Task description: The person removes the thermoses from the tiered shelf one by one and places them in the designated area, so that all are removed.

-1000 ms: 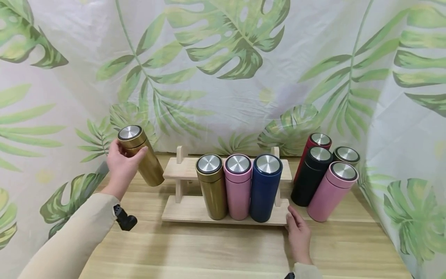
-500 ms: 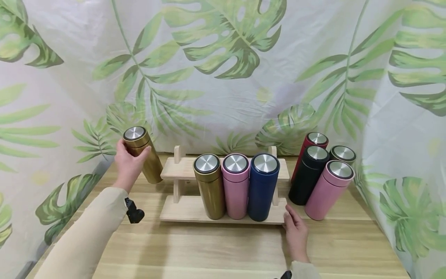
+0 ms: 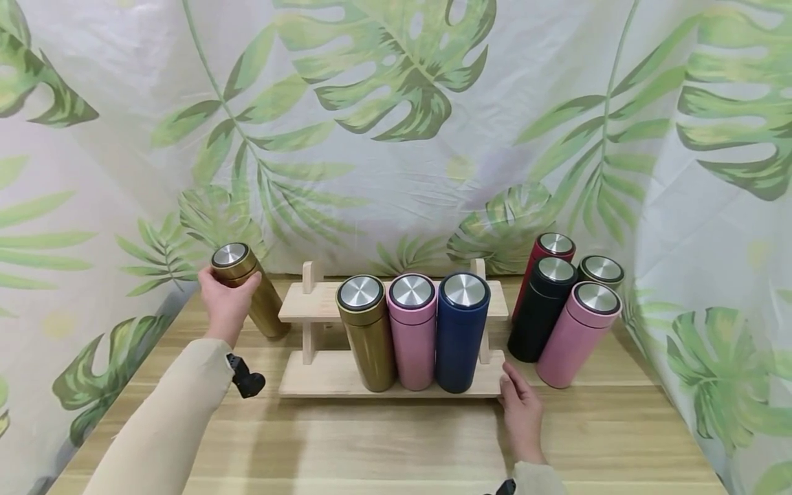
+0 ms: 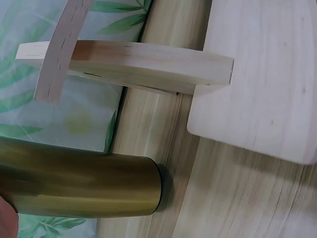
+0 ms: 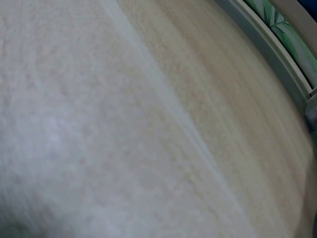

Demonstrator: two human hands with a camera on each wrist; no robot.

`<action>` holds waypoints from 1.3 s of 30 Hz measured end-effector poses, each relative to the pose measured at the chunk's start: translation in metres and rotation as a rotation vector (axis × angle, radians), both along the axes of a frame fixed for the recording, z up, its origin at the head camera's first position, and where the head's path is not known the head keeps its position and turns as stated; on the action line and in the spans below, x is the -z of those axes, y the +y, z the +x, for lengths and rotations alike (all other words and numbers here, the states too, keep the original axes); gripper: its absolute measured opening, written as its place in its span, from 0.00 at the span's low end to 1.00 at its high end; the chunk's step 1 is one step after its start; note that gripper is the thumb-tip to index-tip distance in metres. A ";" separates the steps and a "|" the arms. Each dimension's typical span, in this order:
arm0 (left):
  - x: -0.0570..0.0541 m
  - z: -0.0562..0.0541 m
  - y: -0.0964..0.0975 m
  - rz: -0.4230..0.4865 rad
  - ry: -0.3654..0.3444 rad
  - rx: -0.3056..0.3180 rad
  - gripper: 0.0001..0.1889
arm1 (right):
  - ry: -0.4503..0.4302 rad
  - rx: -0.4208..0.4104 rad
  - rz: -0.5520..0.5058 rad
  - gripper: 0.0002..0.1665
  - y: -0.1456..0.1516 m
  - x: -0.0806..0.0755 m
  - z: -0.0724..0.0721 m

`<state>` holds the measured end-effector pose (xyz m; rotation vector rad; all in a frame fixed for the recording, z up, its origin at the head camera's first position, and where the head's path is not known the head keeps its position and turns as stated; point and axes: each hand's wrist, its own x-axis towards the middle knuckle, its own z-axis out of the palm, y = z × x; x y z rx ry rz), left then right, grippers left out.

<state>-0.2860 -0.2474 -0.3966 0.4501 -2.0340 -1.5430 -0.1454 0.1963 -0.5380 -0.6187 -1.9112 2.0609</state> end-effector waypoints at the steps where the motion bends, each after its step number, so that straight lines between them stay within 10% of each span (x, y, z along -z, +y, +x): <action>1: 0.001 0.000 0.000 0.017 0.004 -0.003 0.40 | 0.000 -0.004 0.004 0.23 0.000 0.000 0.000; 11: 0.010 -0.002 0.002 0.118 -0.017 -0.013 0.41 | 0.018 -0.014 -0.006 0.26 0.000 0.001 0.000; 28: -0.004 -0.009 0.004 0.030 -0.155 0.120 0.44 | 0.001 0.008 -0.013 0.27 0.001 -0.001 -0.003; 39: -0.054 0.001 0.002 0.037 -0.035 0.155 0.41 | -0.018 0.002 -0.003 0.26 0.001 0.001 -0.001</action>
